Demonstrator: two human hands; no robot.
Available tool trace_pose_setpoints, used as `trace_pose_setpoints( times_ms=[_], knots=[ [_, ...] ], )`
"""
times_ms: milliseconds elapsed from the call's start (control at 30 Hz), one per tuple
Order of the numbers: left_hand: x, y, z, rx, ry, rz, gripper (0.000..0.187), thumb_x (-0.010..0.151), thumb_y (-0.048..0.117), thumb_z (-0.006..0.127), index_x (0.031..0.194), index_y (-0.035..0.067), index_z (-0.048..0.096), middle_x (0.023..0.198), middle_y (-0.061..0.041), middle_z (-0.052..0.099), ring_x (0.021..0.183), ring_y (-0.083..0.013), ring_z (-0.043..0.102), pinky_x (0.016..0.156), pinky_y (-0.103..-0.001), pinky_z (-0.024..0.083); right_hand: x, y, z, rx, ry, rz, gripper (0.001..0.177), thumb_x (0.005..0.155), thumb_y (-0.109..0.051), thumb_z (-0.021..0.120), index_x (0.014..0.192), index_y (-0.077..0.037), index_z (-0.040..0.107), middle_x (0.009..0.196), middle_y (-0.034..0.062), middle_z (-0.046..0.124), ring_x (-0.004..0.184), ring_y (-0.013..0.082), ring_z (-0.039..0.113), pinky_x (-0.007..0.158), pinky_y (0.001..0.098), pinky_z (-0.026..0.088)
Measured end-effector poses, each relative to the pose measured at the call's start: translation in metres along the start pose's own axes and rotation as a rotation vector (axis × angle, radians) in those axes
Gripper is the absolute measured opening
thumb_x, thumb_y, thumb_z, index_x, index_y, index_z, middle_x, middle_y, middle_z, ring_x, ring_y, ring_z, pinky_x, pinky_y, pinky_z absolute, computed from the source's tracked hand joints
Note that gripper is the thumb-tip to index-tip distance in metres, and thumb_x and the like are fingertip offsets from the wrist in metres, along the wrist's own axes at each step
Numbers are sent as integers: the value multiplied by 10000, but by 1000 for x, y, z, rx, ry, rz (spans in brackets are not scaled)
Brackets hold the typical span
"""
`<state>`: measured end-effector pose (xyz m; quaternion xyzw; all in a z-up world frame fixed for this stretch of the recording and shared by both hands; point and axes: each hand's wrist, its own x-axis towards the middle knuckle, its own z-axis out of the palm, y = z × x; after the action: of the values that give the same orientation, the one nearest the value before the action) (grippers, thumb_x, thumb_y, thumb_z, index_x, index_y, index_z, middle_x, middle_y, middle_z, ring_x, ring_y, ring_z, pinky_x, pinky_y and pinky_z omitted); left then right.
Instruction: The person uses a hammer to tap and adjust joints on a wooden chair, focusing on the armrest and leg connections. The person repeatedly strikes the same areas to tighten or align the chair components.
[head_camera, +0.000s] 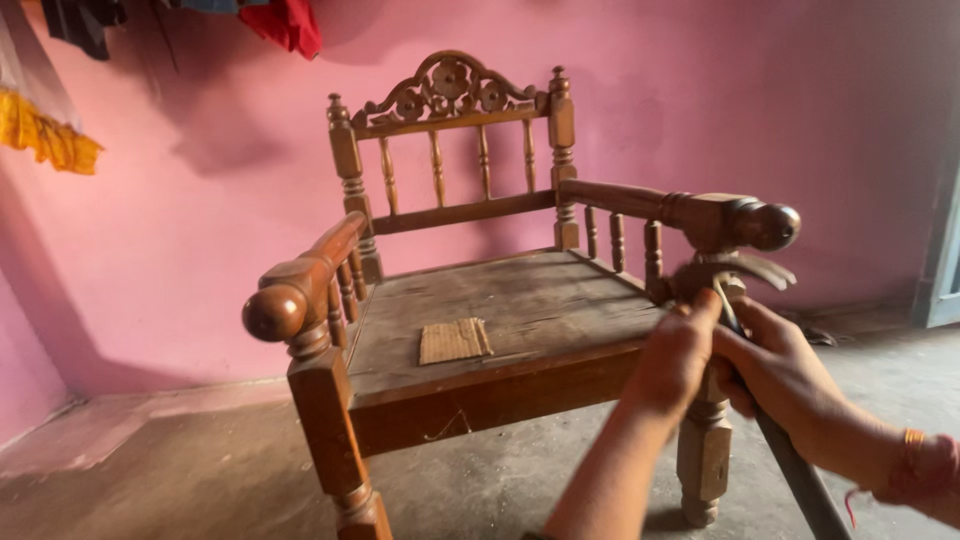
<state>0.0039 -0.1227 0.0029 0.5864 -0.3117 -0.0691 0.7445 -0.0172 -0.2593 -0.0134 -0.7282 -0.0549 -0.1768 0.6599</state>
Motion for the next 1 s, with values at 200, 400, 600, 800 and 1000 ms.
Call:
trace_pose_setpoints(
  times_ms=[200,400,600,800,1000],
  knots=[
    [14,-25,40,79,-105,71,449,1110,369,399,1237,-16,593,938,-110,630,835,-194,614,741,-342,531,-8,2,-39,107,110,49,228,1013,-268,517,1079,-57,571,661,57,494,512,154,442,452,328,382],
    [39,16,38,809,10,-58,443,1030,436,490,1158,42,645,962,-199,735,848,-272,694,777,-385,531,11,12,-64,171,259,37,175,1005,-216,546,1119,-83,552,704,20,447,543,125,368,456,317,308],
    [91,29,0,1042,241,421,297,970,262,544,1037,77,767,1047,-119,762,964,-270,718,872,-418,564,56,40,-43,291,428,-96,237,1031,-267,621,1062,-78,482,699,6,400,507,111,349,419,305,274],
    [162,-7,-9,1218,190,883,416,936,127,574,1340,60,652,1377,-166,666,1330,-309,608,1113,-429,484,91,54,-9,453,575,-203,203,1039,-287,601,1083,-120,496,673,-8,404,459,73,336,379,267,253],
    [188,-27,-1,1244,11,897,525,931,147,631,1452,112,580,1456,-139,616,1424,-295,527,1202,-471,399,98,51,-10,448,657,-319,203,1041,-270,595,1093,-110,482,710,-13,458,461,55,356,377,236,277]
  ],
)
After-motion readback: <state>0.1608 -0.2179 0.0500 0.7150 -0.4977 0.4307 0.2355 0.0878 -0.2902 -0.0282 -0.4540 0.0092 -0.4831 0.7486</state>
